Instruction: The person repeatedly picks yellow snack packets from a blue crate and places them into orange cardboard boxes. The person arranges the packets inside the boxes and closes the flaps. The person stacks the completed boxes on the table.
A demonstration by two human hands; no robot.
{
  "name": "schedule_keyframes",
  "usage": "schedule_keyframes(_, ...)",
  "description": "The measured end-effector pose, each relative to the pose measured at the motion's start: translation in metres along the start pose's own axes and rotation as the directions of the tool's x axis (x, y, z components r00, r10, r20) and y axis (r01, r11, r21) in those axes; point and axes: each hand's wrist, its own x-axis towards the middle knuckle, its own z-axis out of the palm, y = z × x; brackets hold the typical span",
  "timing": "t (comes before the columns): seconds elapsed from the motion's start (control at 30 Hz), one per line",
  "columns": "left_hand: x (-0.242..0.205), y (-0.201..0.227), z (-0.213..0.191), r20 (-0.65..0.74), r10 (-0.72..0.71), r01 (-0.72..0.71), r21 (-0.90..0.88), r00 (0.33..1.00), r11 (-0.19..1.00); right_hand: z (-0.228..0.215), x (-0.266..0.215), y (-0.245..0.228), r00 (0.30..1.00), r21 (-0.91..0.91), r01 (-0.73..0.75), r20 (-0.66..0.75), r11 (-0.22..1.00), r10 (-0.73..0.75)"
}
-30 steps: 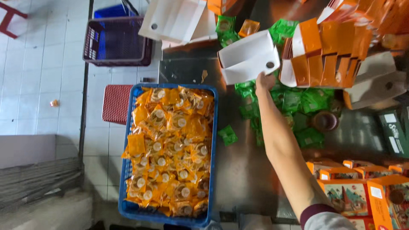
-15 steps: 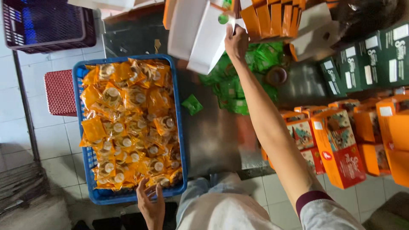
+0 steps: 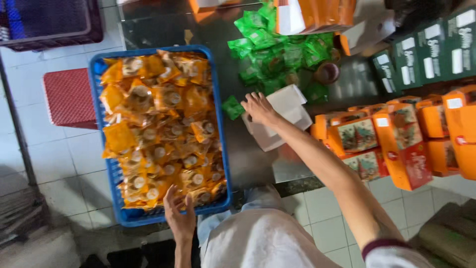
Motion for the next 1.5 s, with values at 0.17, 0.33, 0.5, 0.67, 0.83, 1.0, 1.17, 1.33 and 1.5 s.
schedule_keyframes(0.17,0.045,-0.013,-0.021,0.074,-0.024,0.04,-0.219,0.997,0.975,-0.026,0.023,-0.105,0.959,0.331,0.175,-0.271,0.927,-0.085)
schedule_keyframes(0.33,0.102,-0.032,-0.049,0.055,0.085,-0.077,-0.129,0.995,0.989,-0.036,0.093,-0.176,0.912,0.232,0.275,-0.37,0.933,-0.177)
schedule_keyframes(0.5,0.129,-0.052,-0.074,-0.037,0.134,-0.138,-0.172,0.99,0.975,-0.061,0.179,-0.228,0.883,0.127,0.293,-0.417,0.947,-0.217)
schedule_keyframes(0.67,0.188,-0.058,-0.071,-0.239,0.091,-0.108,-0.056,0.967,0.993,-0.081,0.223,-0.28,0.951,0.225,0.275,-0.204,0.935,-0.231)
schedule_keyframes(0.83,0.237,-0.034,-0.073,-0.163,0.039,-0.017,0.132,0.986,0.991,-0.086,0.249,-0.31,0.991,0.159,0.134,-0.03,0.978,-0.131)
schedule_keyframes(1.0,0.25,-0.044,-0.055,-0.092,0.043,-0.041,0.022,0.995,0.999,-0.093,0.241,-0.312,0.98,0.71,-0.17,0.197,0.683,0.039)
schedule_keyframes(1.17,0.238,-0.059,-0.057,-0.213,0.064,-0.138,-0.356,0.975,0.924,-0.117,0.247,-0.262,0.989,0.769,-0.057,-0.042,0.636,0.139)
schedule_keyframes(1.33,0.225,-0.088,-0.049,0.343,-0.23,0.369,-0.926,0.911,0.08,-0.105,0.258,-0.254,0.988,0.375,-0.143,-0.001,0.916,0.154)
schedule_keyframes(1.5,0.198,-0.043,-0.099,0.606,-0.105,0.479,-0.712,0.788,-0.513,-0.087,0.253,-0.256,0.958,0.318,-0.035,-0.259,0.948,0.122)
